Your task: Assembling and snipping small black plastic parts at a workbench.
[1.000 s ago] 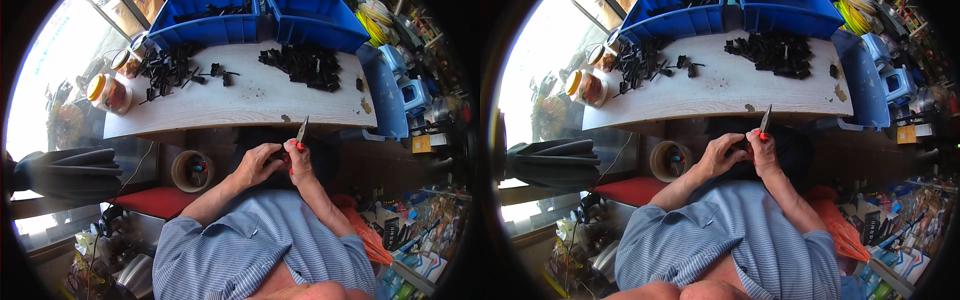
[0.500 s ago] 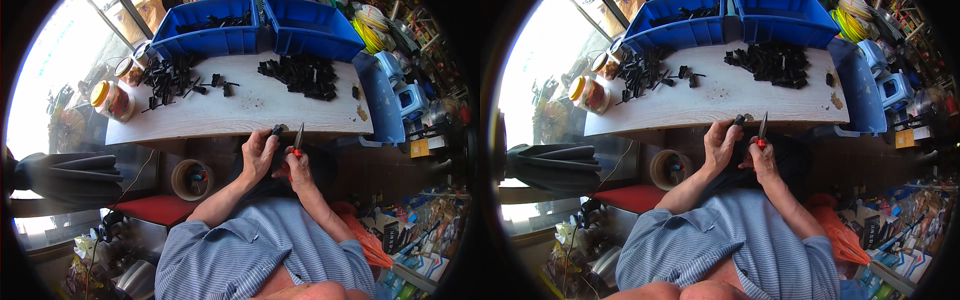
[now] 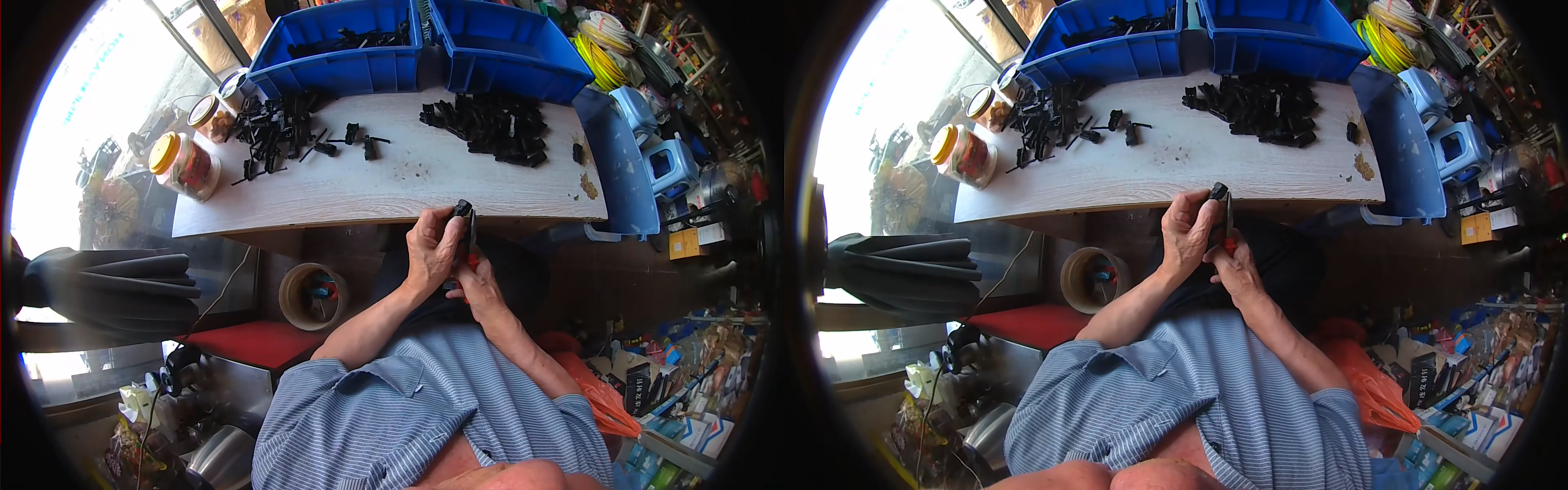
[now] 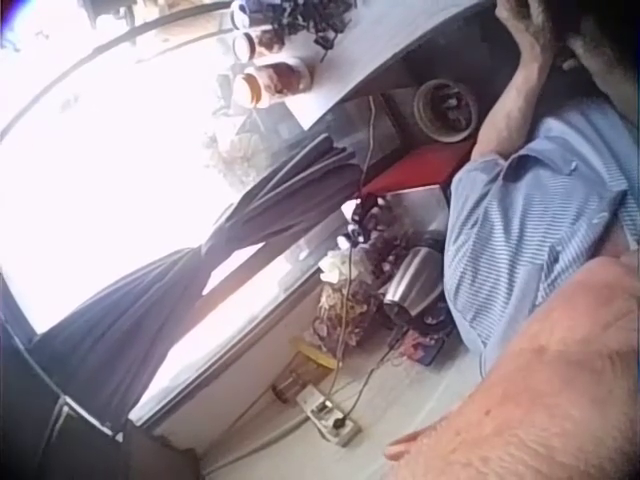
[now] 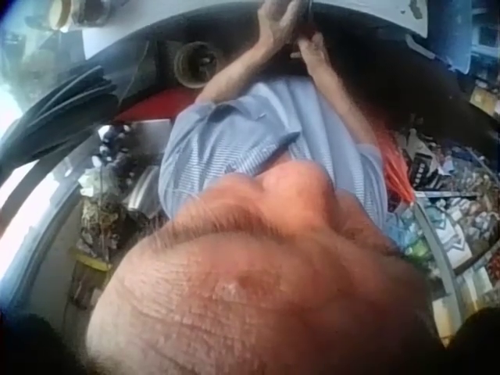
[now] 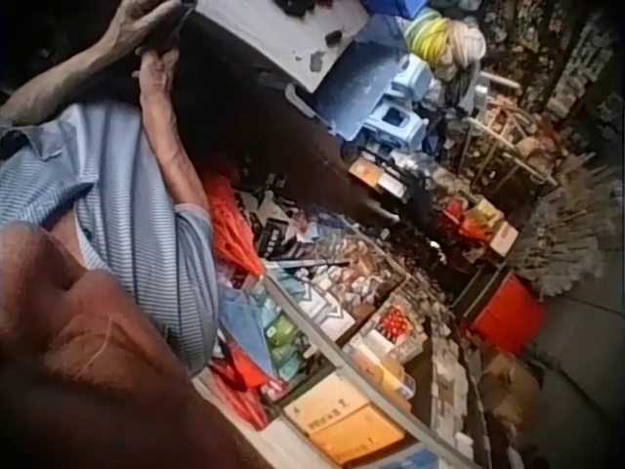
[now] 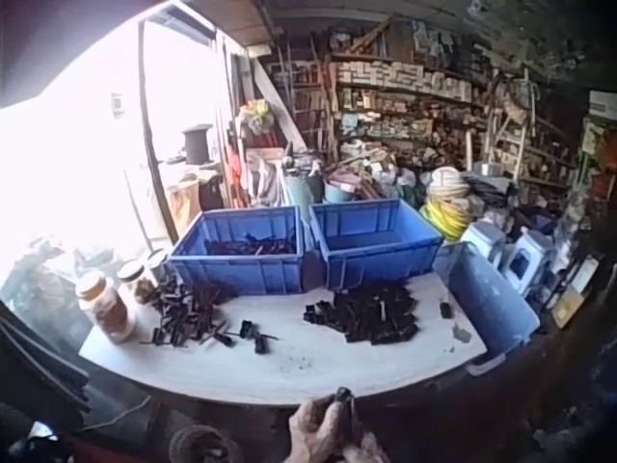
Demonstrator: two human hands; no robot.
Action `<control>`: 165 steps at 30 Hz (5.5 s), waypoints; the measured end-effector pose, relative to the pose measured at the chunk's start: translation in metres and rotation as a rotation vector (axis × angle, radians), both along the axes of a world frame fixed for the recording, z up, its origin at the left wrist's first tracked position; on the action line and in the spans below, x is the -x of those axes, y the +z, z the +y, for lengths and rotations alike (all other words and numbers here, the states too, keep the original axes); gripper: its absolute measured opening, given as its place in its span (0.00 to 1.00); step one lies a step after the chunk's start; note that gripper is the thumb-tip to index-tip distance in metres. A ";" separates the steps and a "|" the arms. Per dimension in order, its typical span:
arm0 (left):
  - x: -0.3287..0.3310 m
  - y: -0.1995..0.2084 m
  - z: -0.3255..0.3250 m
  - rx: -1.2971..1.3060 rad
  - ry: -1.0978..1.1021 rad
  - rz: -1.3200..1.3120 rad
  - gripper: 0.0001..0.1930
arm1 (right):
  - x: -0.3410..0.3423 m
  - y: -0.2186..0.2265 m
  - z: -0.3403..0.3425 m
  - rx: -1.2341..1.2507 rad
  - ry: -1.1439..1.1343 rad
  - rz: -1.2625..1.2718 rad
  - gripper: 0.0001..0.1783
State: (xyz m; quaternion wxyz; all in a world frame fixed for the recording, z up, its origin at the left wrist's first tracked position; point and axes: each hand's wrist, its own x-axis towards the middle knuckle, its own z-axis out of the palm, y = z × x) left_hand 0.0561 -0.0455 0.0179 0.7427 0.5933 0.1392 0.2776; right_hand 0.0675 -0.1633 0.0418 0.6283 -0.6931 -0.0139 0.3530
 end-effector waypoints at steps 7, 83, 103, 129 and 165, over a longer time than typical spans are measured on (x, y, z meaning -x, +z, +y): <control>-0.002 -0.001 -0.003 0.009 -0.011 -0.013 0.08 | -0.002 -0.003 0.000 0.025 0.014 -0.055 0.21; 0.006 0.061 0.077 0.134 -0.385 0.192 0.10 | -0.017 0.003 -0.015 -0.380 -0.243 0.095 0.05; 0.043 0.006 0.020 0.801 -0.605 0.350 0.24 | -0.013 -0.046 -0.031 -0.426 -0.185 0.110 0.15; 0.022 0.001 -0.006 0.683 -0.348 0.502 0.07 | -0.014 -0.048 -0.013 -0.243 -0.253 0.024 0.04; 0.053 0.002 0.020 -0.913 -0.209 -0.220 0.20 | -0.015 -0.025 -0.006 -0.361 -0.239 0.055 0.06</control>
